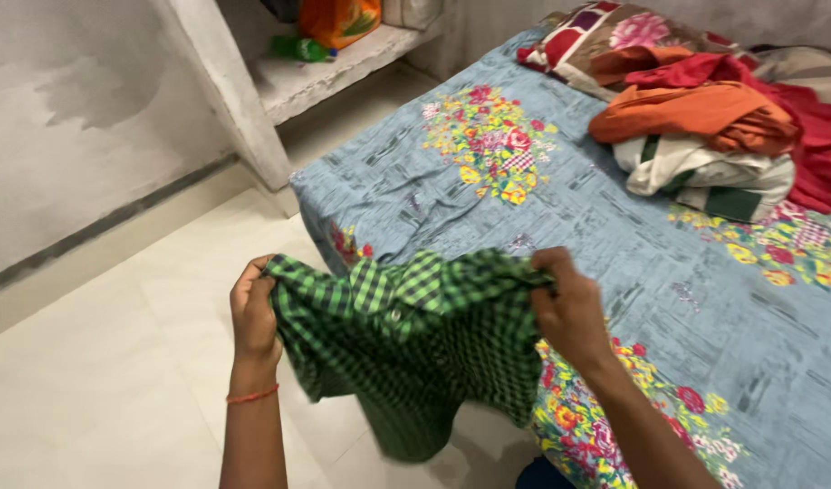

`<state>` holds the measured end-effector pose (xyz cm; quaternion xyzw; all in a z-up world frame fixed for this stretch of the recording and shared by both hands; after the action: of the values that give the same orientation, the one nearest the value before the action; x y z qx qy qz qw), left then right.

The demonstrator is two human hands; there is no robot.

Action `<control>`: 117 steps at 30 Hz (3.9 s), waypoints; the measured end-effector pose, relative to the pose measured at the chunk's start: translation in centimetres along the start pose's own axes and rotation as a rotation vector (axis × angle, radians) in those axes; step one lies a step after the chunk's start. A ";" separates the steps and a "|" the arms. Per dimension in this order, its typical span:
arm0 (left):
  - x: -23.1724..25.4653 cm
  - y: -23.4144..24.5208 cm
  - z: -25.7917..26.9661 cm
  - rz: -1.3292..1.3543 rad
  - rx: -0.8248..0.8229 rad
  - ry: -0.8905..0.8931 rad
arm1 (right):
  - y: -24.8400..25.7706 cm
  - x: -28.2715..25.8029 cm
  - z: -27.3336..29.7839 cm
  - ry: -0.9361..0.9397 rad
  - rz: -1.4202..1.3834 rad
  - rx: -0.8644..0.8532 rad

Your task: The person irons a green checkered shirt laid flat on a bed, smoothing the fabric with one hand while moving the iron with the other. The person then folds the shirt and begins ironing an orange shirt.

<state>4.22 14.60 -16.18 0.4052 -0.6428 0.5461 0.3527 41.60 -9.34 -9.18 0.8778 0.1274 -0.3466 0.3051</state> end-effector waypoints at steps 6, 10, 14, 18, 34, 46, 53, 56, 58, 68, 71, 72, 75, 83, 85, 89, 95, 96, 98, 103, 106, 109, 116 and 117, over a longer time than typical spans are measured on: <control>0.1 1.2 -2.1 0.056 0.056 -0.113 | -1.4 -0.5 0.0 -0.092 -0.576 -0.183; 2.2 -0.4 -4.4 0.057 0.057 -0.284 | -4.8 -4.7 0.3 -0.076 -0.828 -0.490; 5.0 -3.5 -8.2 0.109 0.146 -0.473 | -2.1 -5.0 -4.0 0.165 -0.458 -0.082; 6.4 -12.4 -12.0 -0.294 0.230 -0.974 | 2.2 0.9 -7.8 0.112 -0.490 0.303; -27.8 -32.7 -16.1 -1.285 -0.252 -0.500 | 0.5 30.0 -5.5 -0.251 0.093 0.036; -24.7 -34.5 -19.6 -1.220 -0.205 -0.432 | -1.1 27.1 -8.1 -0.056 0.282 0.196; -23.6 -31.7 -15.6 -1.313 -0.213 -0.691 | 0.1 29.5 -6.0 -0.318 0.286 0.155; -20.3 -28.9 -13.8 -1.493 -0.198 -0.689 | 0.6 29.3 -3.2 -0.578 0.360 -0.036; -18.3 -26.2 -11.9 -1.628 -0.216 -0.652 | -0.2 26.8 -0.3 -0.563 0.287 -0.227; -19.6 -16.7 -11.4 -1.580 -0.265 -0.533 | -6.5 19.9 5.0 -0.840 -0.103 -0.376; -19.4 -13.5 -15.9 -1.282 -0.199 -0.260 | -6.6 20.6 6.2 -0.999 -0.179 -0.302; -20.0 -12.7 -17.1 -1.277 -0.256 -0.099 | -6.2 20.4 6.0 -0.849 -0.028 -0.324; -20.1 -11.2 -18.8 -1.350 -0.367 0.207 | -4.7 19.3 5.0 -0.493 0.314 -0.298; -16.4 -23.8 -12.1 -1.255 -0.321 -0.754 | -3.6 16.2 -3.8 -0.022 0.428 -0.009; -18.0 -28.3 -11.1 -1.246 -0.318 -0.796 | -5.4 17.3 -5.2 -0.035 0.537 -0.068; -22.9 -32.9 -13.7 -1.500 -0.196 -0.553 | -6.8 21.9 -5.4 -0.255 0.689 -0.169; -28.4 -35.2 -15.7 -1.340 -0.175 -0.652 | -7.7 25.5 -3.7 -0.322 0.723 -0.264; -29.0 -35.4 -15.9 -1.340 -0.164 -0.653 | -7.8 25.7 -3.8 -0.320 0.716 -0.253; -29.5 -35.4 -15.5 -1.343 -0.138 -0.651 | -7.9 25.8 -3.7 -0.313 0.702 -0.235; -25.5 -35.3 -11.9 -1.374 -0.142 -0.868 | -7.8 25.5 -4.4 -0.327 0.705 -0.262; -23.3 -34.6 -7.6 -1.438 -0.218 -0.988 | -7.4 24.6 -4.5 -0.337 0.705 -0.273; -22.4 -33.0 -6.7 -1.550 -0.271 -0.926 | -7.7 20.7 -5.0 -0.084 0.686 -0.201; -25.2 -26.1 -10.8 -1.715 -0.256 -0.471 | -9.3 14.1 3.9 0.046 0.446 -0.545; -25.7 -25.9 -10.8 -1.718 -0.264 -0.475 | -8.7 14.1 3.9 0.079 0.460 -0.503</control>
<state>38.70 26.82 -26.72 0.8044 -0.2321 -0.0821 0.5407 45.95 -4.75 -24.98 0.7936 0.0191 -0.1923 0.5769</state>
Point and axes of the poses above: each hand's wrist, its own z-axis away from the middle knuckle, its own y-axis out of the back of the hand, x = y × z, the point moved 7 cm from there along -z, towards the middle knuckle, and after that the axes turned 11 degrees about x, right-handed, at the moved point
